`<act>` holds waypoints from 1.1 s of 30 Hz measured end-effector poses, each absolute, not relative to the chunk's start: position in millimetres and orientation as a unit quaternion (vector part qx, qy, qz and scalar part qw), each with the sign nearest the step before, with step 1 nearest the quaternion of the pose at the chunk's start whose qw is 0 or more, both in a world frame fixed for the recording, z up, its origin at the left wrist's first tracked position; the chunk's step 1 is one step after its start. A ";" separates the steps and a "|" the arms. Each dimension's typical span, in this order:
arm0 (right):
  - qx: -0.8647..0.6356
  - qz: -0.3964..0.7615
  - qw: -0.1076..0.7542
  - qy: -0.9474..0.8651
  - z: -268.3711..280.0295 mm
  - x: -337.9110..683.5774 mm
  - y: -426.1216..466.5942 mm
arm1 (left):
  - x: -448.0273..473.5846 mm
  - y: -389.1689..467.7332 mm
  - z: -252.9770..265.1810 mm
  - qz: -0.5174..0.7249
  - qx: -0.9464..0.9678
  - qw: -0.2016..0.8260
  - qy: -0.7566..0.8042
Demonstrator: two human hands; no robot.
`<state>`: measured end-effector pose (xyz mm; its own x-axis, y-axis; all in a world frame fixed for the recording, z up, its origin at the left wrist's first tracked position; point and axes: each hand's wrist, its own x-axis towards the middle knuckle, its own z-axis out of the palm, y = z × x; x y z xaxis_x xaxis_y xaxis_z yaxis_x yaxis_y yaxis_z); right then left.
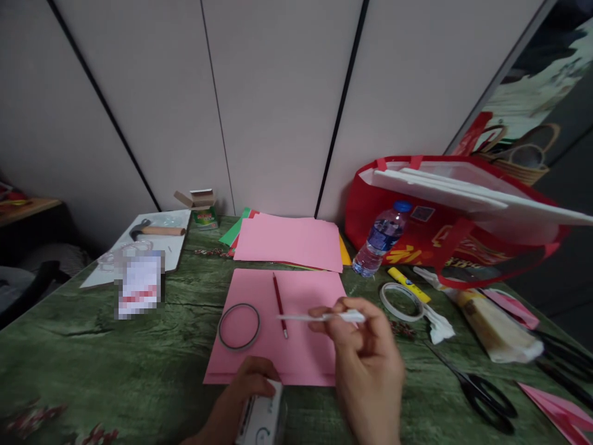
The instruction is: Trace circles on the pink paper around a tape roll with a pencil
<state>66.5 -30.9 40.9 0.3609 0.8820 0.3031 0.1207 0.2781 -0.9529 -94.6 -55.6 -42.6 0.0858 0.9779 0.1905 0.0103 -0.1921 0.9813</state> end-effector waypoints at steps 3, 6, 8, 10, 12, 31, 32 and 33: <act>-0.495 0.416 0.646 -0.406 38.3 55.6 -16.8 | -101.3 -51.1 -25.1 0.446 0.668 0.459 0.379; -0.433 0.474 0.654 -0.400 36.6 48.5 -13.9 | -116.7 -48.4 3.9 0.420 0.753 0.373 0.342; -0.409 0.480 0.656 -0.416 38.5 45.2 -14.9 | -126.5 -44.2 23.9 0.459 0.732 0.286 0.415; -0.401 0.473 0.641 -0.452 43.0 42.2 -16.5 | -132.4 -37.0 42.1 0.500 0.705 0.099 0.493; -0.399 0.451 0.615 -0.509 48.9 39.6 -18.2 | -133.4 -28.8 56.7 0.445 0.750 -0.001 0.490; -0.464 0.424 0.591 -0.506 55.1 31.8 -17.8 | -108.4 -19.7 53.7 0.395 0.834 -0.166 0.347; -0.460 0.411 0.588 -0.523 57.7 35.0 -18.6 | -109.8 -19.8 55.0 0.405 0.831 -0.146 0.351; -0.459 0.395 0.585 -0.540 60.9 39.5 -19.9 | -112.1 -20.1 56.4 0.418 0.826 -0.133 0.354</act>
